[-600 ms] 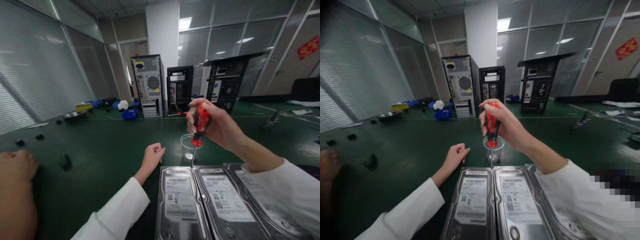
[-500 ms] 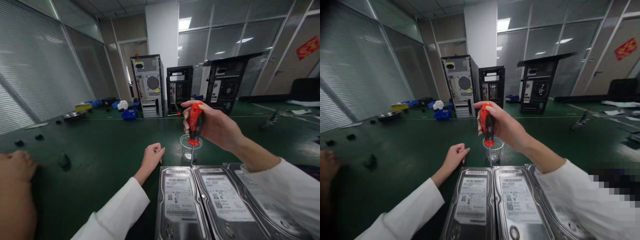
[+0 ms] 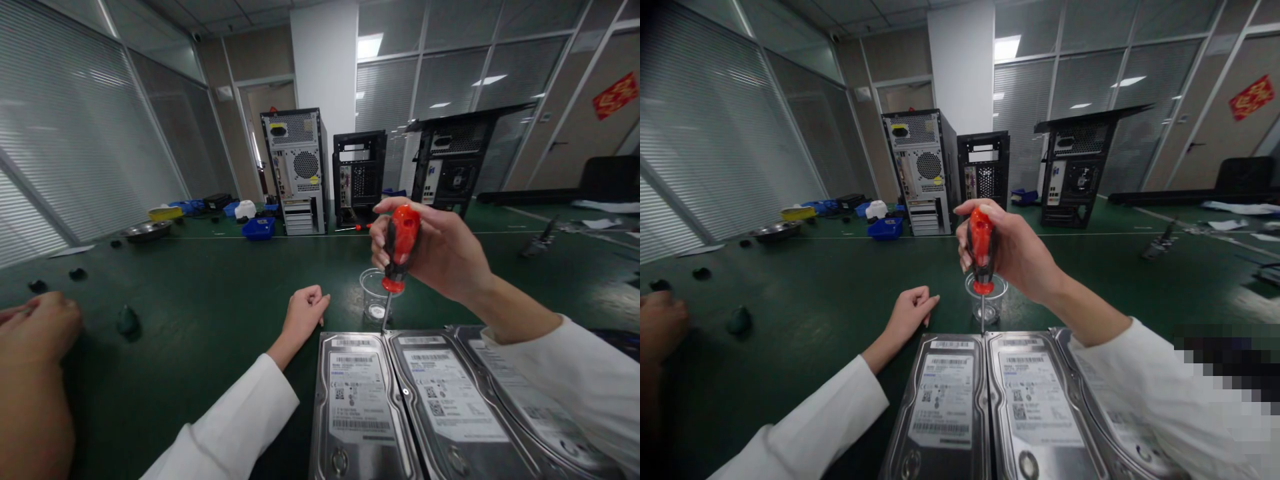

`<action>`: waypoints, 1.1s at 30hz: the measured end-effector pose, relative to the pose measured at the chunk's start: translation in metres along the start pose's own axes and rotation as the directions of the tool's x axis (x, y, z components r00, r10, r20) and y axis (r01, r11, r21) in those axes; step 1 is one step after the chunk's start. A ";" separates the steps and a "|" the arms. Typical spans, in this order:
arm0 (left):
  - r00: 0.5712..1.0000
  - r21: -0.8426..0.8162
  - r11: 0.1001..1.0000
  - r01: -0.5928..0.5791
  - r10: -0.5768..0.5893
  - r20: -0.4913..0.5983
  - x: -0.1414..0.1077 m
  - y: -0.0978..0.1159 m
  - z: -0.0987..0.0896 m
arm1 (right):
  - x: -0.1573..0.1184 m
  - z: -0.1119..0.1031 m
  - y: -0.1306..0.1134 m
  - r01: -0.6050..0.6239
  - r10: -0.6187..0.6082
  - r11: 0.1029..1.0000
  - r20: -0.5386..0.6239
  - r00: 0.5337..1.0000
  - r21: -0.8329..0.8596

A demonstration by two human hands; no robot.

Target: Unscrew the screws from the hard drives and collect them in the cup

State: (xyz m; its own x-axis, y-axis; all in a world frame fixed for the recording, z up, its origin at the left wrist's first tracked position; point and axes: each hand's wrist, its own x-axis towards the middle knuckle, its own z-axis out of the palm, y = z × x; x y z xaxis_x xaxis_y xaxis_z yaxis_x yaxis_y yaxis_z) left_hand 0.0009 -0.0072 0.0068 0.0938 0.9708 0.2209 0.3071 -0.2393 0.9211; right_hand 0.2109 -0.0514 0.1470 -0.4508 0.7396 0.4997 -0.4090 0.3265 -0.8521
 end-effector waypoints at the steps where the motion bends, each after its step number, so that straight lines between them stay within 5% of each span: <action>1: 1.000 0.002 1.000 -0.001 0.001 0.001 0.000 0.000 0.000 | 0.000 -0.001 0.000 -0.018 0.018 1.000 0.002 1.000 -0.006; 10: 1.000 0.001 1.000 -0.002 0.002 0.002 0.001 -0.001 0.000 | 0.002 0.002 0.005 0.069 -0.071 0.995 -0.027 0.997 -0.074; 19: 1.000 0.010 1.000 0.003 -0.003 0.013 0.001 0.000 0.000 | -0.001 -0.002 0.003 -0.025 0.024 0.999 -0.030 0.999 -0.035; 26: 1.000 0.015 1.000 0.000 -0.001 0.009 0.001 0.001 0.001 | 0.002 0.000 0.006 0.075 -0.077 0.996 -0.038 0.996 -0.055; 33: 1.000 0.013 1.000 -0.001 0.001 0.013 0.003 0.000 0.001 | 0.000 -0.001 0.001 -0.026 0.025 1.000 -0.040 0.999 -0.014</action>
State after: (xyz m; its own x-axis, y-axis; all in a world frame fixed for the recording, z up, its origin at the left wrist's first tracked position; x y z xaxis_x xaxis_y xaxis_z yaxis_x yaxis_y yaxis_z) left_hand 0.0022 -0.0043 0.0069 0.1063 0.9701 0.2180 0.3190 -0.2409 0.9166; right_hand 0.2112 -0.0504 0.1456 -0.4288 0.7705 0.4718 -0.3860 0.3159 -0.8667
